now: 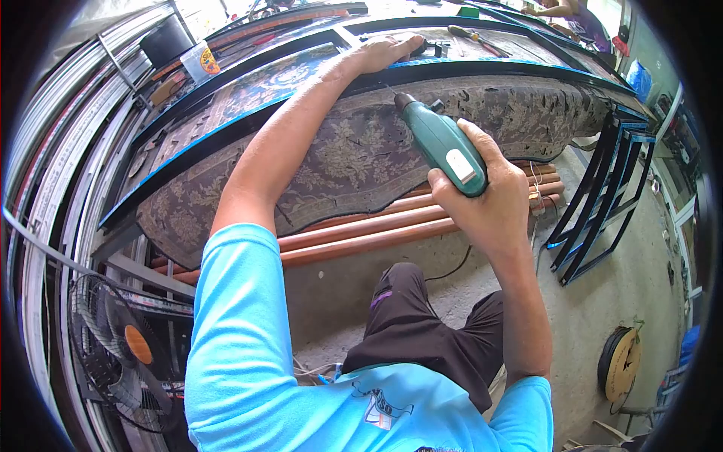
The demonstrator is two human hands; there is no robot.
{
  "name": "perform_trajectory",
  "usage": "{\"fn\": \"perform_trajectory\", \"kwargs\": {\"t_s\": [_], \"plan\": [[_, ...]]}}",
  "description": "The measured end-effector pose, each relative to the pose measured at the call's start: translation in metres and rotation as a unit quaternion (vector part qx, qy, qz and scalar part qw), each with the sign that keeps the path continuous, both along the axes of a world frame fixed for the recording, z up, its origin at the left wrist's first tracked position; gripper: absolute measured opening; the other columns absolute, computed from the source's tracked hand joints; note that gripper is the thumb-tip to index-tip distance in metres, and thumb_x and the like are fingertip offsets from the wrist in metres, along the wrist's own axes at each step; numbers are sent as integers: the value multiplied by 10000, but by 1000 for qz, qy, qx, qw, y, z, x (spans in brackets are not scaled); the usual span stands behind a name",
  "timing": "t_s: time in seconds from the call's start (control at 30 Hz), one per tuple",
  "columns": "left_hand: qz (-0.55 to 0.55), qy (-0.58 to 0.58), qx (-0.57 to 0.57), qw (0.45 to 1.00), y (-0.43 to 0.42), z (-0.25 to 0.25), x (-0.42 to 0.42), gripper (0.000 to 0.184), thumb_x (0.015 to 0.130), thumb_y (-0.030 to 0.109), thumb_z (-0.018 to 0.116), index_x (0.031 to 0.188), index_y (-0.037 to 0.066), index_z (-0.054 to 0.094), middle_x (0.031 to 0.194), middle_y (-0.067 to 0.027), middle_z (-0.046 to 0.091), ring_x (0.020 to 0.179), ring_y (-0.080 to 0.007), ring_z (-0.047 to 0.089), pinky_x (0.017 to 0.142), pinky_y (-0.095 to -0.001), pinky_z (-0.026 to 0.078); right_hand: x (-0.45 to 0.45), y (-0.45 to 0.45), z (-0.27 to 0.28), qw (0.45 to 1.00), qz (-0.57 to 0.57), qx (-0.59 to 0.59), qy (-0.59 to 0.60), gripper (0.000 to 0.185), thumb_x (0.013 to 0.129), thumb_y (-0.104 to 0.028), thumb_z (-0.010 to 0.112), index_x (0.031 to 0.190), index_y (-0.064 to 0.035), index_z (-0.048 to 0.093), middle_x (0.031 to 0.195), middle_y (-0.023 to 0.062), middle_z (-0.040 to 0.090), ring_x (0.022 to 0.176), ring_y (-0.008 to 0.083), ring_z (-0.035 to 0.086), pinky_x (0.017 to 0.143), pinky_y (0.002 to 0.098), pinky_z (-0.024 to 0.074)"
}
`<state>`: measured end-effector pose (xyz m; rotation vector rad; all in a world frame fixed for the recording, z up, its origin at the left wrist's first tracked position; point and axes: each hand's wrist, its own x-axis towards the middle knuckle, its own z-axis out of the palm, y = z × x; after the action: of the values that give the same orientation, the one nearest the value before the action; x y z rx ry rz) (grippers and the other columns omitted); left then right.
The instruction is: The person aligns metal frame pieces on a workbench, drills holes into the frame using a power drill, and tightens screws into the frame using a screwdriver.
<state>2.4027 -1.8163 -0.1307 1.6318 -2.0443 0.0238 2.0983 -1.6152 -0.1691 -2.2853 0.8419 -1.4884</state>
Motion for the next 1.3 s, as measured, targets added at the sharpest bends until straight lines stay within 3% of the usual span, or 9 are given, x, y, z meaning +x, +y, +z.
{"fn": "perform_trajectory", "kwargs": {"t_s": [0.17,0.33,0.7,0.77,0.87,1.0,1.07,1.3], "plan": [[-35,-2,-6,999,-4,-2,10,1022,874,878,175,1041,29,719,1141,-226,682,1106,-359,623,1006,-478,442,6,-2,-1,1000,-11,-2,1,640,719,-310,750,1250,27,631,953,237,722,858,349,739,774,414,588],[24,3,19,1000,-7,-5,5,1060,847,904,147,1040,35,724,1138,-217,683,1113,-349,624,1012,-499,436,9,-3,-1,1000,-14,0,1,647,710,-320,754,1246,22,634,951,235,723,851,352,737,768,415,588],[17,-1,25,1000,-1,-2,3,1063,853,899,141,1032,26,720,1138,-212,682,1119,-347,619,1020,-487,428,11,-5,-2,1000,-16,11,7,650,705,-338,756,1245,5,639,954,229,725,850,359,732,775,427,583],[15,-1,28,999,4,1,1,1056,859,894,149,1027,21,718,1136,-212,681,1119,-347,617,1019,-483,427,10,-5,-1,1000,-16,7,22,598,735,-194,753,1272,31,618,955,193,732,852,231,741,794,343,574],[-2,6,19,1000,2,2,2,1025,877,877,170,1020,21,716,1141,-212,679,1116,-349,613,1020,-480,424,9,-6,-2,1000,-13,15,20,601,735,-193,754,1275,31,616,968,192,732,860,229,741,799,343,574],[0,2,5,1000,3,3,1,1007,897,855,170,1005,16,716,1139,-218,679,1108,-354,612,1022,-477,422,10,-7,-6,1000,-10,11,16,606,735,-192,754,1280,30,613,972,191,732,864,231,741,801,342,575],[0,-4,-1,1000,4,3,0,1010,901,851,160,997,15,718,1133,-221,681,1107,-356,613,1024,-477,420,11,-9,-7,1000,-12,13,-7,653,708,-340,755,1247,9,639,959,226,725,856,347,735,772,415,585],[-28,-50,-41,997,10,8,9,967,928,818,153,921,50,739,1054,-223,699,1044,-337,638,993,-475,433,0,-1,-7,999,-5,31,-23,656,717,-306,760,1270,15,615,981,228,722,882,347,736,786,412,585]]}}
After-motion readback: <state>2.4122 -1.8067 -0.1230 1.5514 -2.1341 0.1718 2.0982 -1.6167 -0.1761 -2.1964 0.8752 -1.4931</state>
